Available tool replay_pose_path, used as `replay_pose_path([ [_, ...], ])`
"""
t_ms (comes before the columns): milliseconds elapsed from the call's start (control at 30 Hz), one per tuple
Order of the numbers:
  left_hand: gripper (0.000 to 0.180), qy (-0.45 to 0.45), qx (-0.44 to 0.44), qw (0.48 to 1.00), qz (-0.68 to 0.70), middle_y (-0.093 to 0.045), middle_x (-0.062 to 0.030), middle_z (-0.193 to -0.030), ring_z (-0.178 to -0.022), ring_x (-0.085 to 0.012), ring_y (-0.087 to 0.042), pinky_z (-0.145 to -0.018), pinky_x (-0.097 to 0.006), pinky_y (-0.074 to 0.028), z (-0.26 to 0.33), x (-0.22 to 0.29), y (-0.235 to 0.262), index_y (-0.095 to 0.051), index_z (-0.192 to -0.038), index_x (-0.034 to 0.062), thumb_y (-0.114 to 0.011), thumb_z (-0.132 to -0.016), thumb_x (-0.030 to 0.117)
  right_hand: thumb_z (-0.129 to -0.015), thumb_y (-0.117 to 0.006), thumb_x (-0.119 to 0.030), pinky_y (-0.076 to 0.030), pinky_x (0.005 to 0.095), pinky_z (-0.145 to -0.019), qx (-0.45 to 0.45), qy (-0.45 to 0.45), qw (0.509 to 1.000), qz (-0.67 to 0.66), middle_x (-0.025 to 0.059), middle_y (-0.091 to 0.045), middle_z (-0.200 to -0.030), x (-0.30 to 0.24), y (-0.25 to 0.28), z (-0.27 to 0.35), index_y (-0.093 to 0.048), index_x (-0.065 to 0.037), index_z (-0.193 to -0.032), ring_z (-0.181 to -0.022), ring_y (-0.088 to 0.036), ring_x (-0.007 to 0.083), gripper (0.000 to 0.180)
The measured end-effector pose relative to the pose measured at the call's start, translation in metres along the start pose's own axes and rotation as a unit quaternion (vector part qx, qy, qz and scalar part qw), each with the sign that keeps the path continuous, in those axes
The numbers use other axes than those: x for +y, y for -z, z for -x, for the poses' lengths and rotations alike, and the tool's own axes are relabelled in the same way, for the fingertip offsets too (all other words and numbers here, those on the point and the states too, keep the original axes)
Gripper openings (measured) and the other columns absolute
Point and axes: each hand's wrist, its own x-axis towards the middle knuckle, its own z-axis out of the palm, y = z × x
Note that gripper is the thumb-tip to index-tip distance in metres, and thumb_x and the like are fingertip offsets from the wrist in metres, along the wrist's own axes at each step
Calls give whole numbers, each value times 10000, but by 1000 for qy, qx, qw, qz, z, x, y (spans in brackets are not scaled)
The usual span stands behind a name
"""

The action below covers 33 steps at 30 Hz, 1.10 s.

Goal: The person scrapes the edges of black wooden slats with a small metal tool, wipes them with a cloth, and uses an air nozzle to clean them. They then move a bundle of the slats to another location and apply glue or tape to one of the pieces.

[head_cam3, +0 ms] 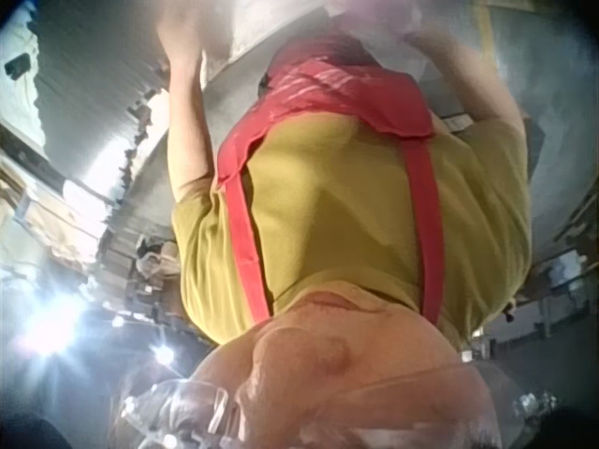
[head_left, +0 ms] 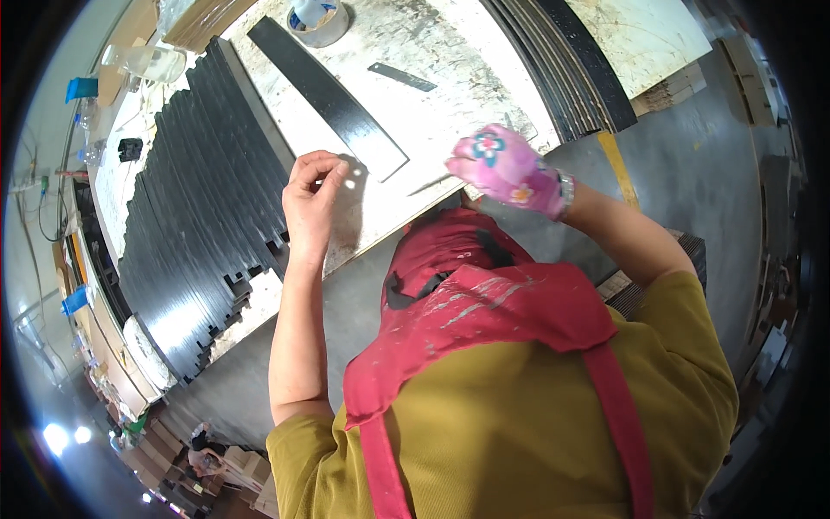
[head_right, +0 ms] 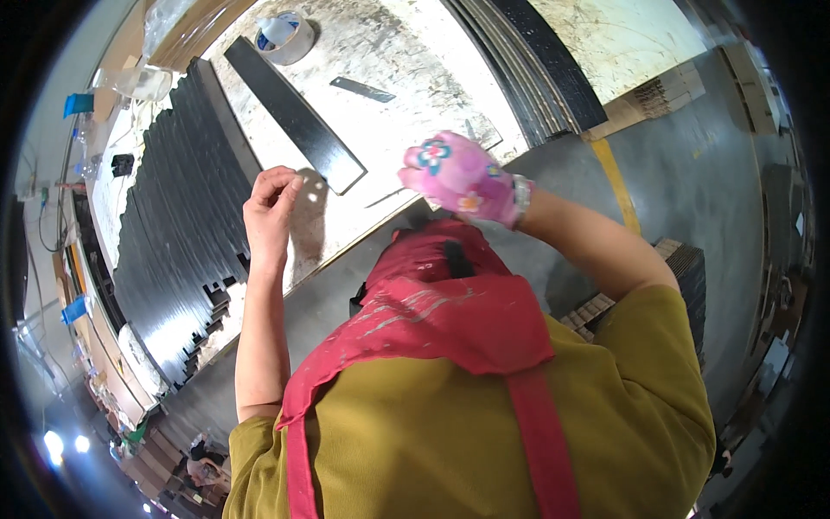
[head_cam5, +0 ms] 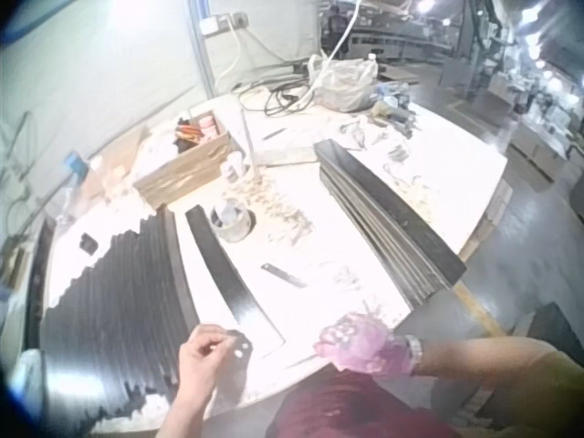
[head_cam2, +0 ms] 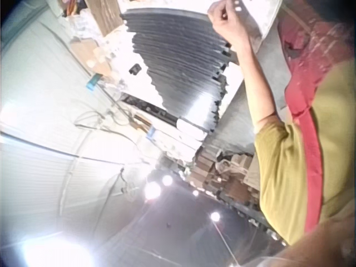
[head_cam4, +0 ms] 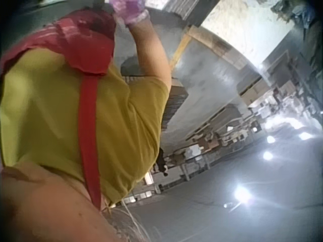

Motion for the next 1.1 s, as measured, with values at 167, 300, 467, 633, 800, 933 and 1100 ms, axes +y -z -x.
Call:
replay_pose_path([
  [167, 99, -21, 15, 999, -47, -569, -25, -941, -783, -82, -517, -679, -210, -420, 8, 0, -9, -662, -867, -6, -663, -819, 80, -746, -588, -143, -461, 345, -707, -39, 22, 999, -19, 49, -572, -880, 1, -34, -39, -604, -97, -954, -814, -589, 209, 214],
  [300, 94, -8, 29, 996, -83, -568, -36, -934, -792, -100, -533, -677, -222, -433, 17, -6, -14, -657, -863, -6, -661, -814, 74, -763, -582, -110, -490, 356, -619, 5, 46, 998, -50, 60, -575, -816, 8, -43, -48, -596, -86, -953, -731, -594, 231, 192],
  [467, 82, -31, 38, 993, -106, -574, -58, -925, -812, -148, -562, -692, -255, -447, 21, -10, -20, -656, -863, -4, -655, -801, 50, -801, -575, -122, -496, 341, -580, 4, 26, 999, -25, 53, -580, -801, 7, -47, -51, -596, -105, -988, -705, -597, 225, 189],
  [633, 79, -17, 49, 992, -115, -577, -66, -919, -810, -158, -565, -698, -259, -447, 18, -9, -24, -654, -855, -6, -655, -796, 46, -852, -554, -182, -491, 343, -573, -50, 5, 998, -35, 33, -581, -786, 7, -44, -58, -614, -132, -965, -686, -590, 218, 138],
  [800, 81, -47, 46, 991, -119, -578, -74, -913, -816, -178, -578, -704, -274, -459, 19, -18, -28, -656, -858, -3, -652, -783, 27, -897, -526, -267, -475, 352, -567, -10, 15, 999, -43, 43, -571, -722, 9, -50, -58, -611, -113, -816, -657, -581, 228, 194],
  [933, 88, -54, 54, 989, -129, -578, -73, -903, -806, -197, -589, -709, -287, -469, 22, -21, -28, -667, -855, 10, -655, -768, 17, -895, -527, -264, -463, 349, -561, -12, -1, 997, -74, 42, -571, -704, 10, -51, -58, -611, -115, -803, -646, -577, 232, 195],
  [1100, 84, -34, 55, 992, -110, -610, -82, -978, -848, -213, -611, -742, -294, -479, 18, -18, -27, -669, -856, 12, -649, -776, 32, -878, -546, -235, -454, 342, -574, -13, 20, 997, -77, 37, -573, -675, 12, -53, -57, -632, -127, -799, -628, -573, 225, 158],
])
